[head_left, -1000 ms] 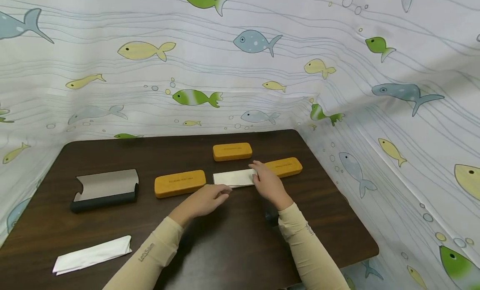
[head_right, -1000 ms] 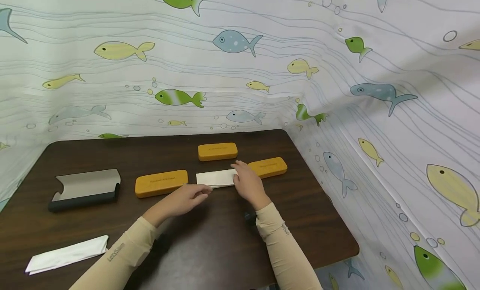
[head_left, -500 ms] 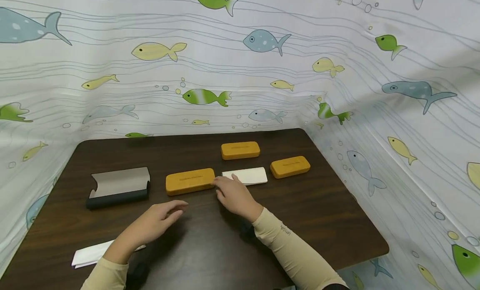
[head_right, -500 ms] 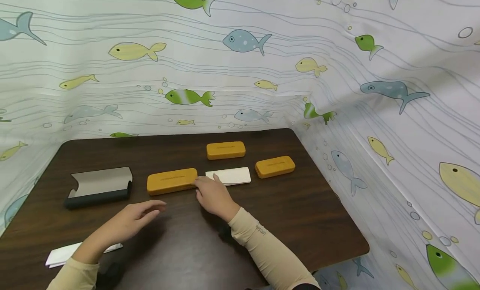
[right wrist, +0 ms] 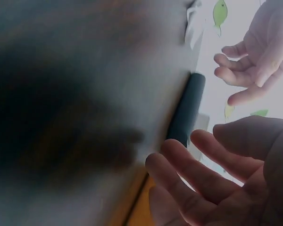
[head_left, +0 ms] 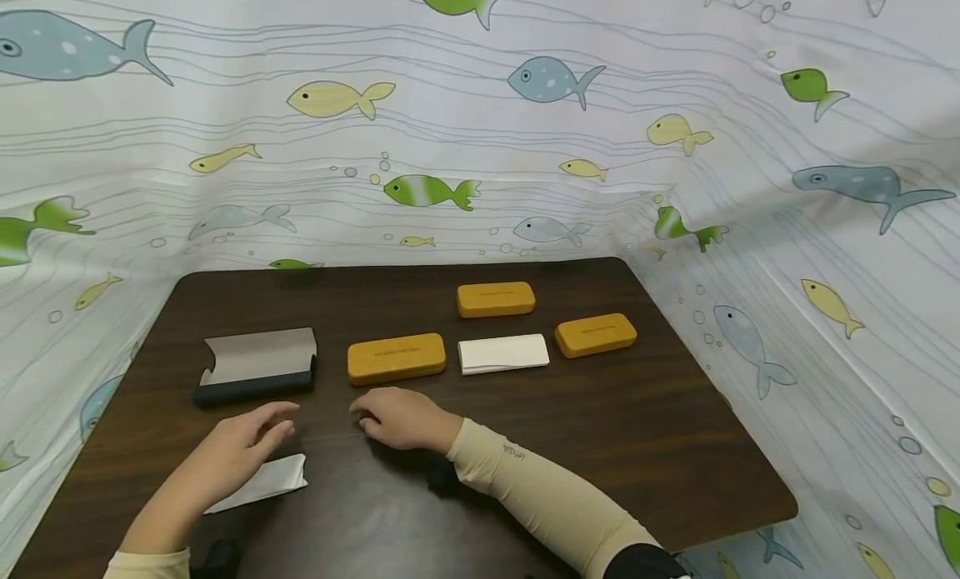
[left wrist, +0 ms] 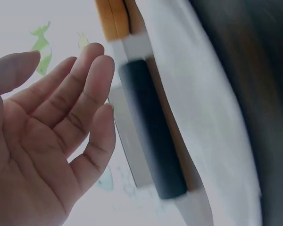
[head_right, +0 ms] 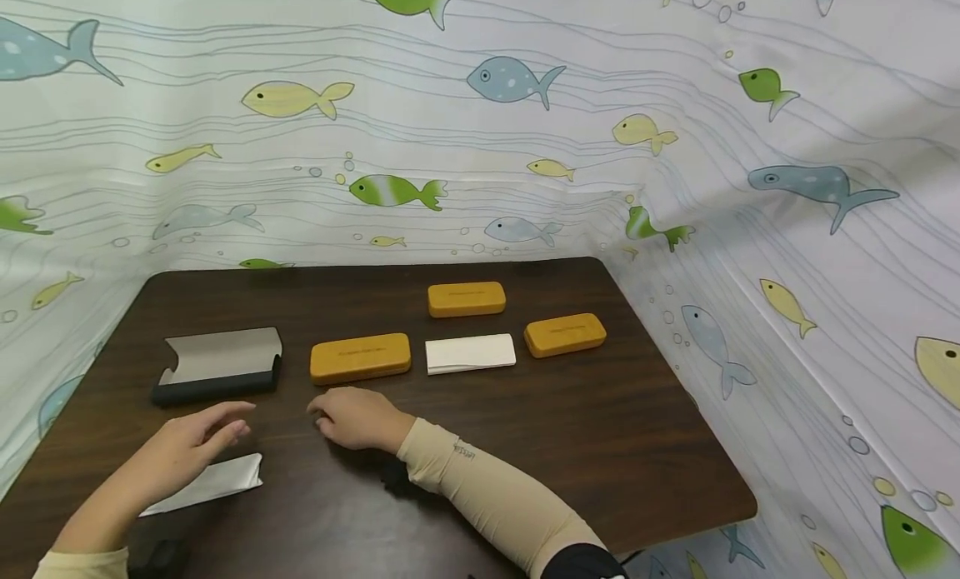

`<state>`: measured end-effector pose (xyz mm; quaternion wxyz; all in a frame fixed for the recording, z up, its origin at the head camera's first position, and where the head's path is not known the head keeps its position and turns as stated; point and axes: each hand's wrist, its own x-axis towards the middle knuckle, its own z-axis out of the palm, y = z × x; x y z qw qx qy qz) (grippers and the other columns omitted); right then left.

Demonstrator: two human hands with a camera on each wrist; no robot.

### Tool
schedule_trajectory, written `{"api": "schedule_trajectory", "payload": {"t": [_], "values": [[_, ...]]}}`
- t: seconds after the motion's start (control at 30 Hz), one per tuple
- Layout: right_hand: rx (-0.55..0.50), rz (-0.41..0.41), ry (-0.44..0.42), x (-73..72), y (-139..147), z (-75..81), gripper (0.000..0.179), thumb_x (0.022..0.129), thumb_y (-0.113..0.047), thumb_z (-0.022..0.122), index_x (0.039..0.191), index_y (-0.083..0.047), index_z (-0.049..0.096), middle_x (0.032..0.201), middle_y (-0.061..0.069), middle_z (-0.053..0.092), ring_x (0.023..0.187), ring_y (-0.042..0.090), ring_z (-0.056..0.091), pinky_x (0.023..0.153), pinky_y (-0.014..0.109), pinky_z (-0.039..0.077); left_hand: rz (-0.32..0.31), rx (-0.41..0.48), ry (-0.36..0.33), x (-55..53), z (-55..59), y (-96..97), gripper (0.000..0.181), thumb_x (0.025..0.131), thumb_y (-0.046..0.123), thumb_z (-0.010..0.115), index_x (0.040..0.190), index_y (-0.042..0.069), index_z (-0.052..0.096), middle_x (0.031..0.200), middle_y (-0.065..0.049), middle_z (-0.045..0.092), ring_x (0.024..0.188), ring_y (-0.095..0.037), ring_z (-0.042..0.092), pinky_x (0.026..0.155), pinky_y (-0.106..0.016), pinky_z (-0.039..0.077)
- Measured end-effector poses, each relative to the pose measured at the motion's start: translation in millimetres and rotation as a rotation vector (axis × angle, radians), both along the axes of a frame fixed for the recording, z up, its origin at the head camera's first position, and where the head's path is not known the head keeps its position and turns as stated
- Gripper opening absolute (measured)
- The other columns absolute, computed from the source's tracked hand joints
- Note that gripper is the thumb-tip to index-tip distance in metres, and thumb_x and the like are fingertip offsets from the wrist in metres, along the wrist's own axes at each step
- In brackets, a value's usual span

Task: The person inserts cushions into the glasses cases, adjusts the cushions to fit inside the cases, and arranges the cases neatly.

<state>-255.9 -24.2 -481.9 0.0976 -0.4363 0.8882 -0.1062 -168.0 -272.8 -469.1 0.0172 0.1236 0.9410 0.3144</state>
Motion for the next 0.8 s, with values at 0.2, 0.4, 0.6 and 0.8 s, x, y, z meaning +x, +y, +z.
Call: {"api": "schedule_trajectory", "payload": {"t": [0.2, 0.4, 0.6, 0.8], "values": [[0.017, 0.036, -0.098, 6.6, -24, -3.3, 0.033, 0.106, -0.023, 0.056, 0.138, -0.019, 0.063, 0.13, -0.008, 0.064, 0.116, 0.001, 0.058, 0.096, 0.014, 0.045, 0.044, -0.072, 0.025, 8.5, -12.7, -26.8, 0.044, 0.099, 0.015, 0.067, 0.135, -0.007, 0.054, 0.112, -0.02, 0.065, 0.096, -0.037, 0.065, 0.077, -0.056, 0.055], [0.044, 0.041, -0.109, 12.4, -39, -6.0, 0.032, 0.105, -0.026, 0.058, 0.136, -0.021, 0.065, 0.126, -0.011, 0.063, 0.111, -0.002, 0.058, 0.09, 0.012, 0.045, 0.04, -0.184, 0.004, 16.4, -25.9, -49.9, 0.038, 0.091, 0.008, 0.074, 0.123, -0.009, 0.061, 0.109, -0.024, 0.064, 0.099, -0.046, 0.062, 0.081, -0.059, 0.052], [0.098, 0.007, -0.059, 18.5, -57, -7.4, 0.032, 0.103, -0.033, 0.06, 0.135, -0.028, 0.066, 0.125, -0.015, 0.061, 0.106, -0.003, 0.057, 0.084, 0.014, 0.047, 0.05, -0.228, -0.013, 21.2, -30.5, -56.8, 0.027, 0.089, 0.009, 0.076, 0.112, -0.004, 0.066, 0.105, -0.019, 0.064, 0.095, -0.043, 0.061, 0.078, -0.057, 0.051], [0.142, -0.033, -0.031, 25.1, -72, -12.6, 0.032, 0.098, -0.048, 0.066, 0.127, -0.035, 0.067, 0.115, -0.018, 0.058, 0.102, -0.001, 0.054, 0.071, 0.019, 0.048, 0.051, -0.258, -0.091, 21.6, -30.9, -58.7, 0.026, 0.085, 0.016, 0.08, 0.103, 0.004, 0.065, 0.098, -0.013, 0.061, 0.089, -0.036, 0.061, 0.073, -0.054, 0.052]]}}
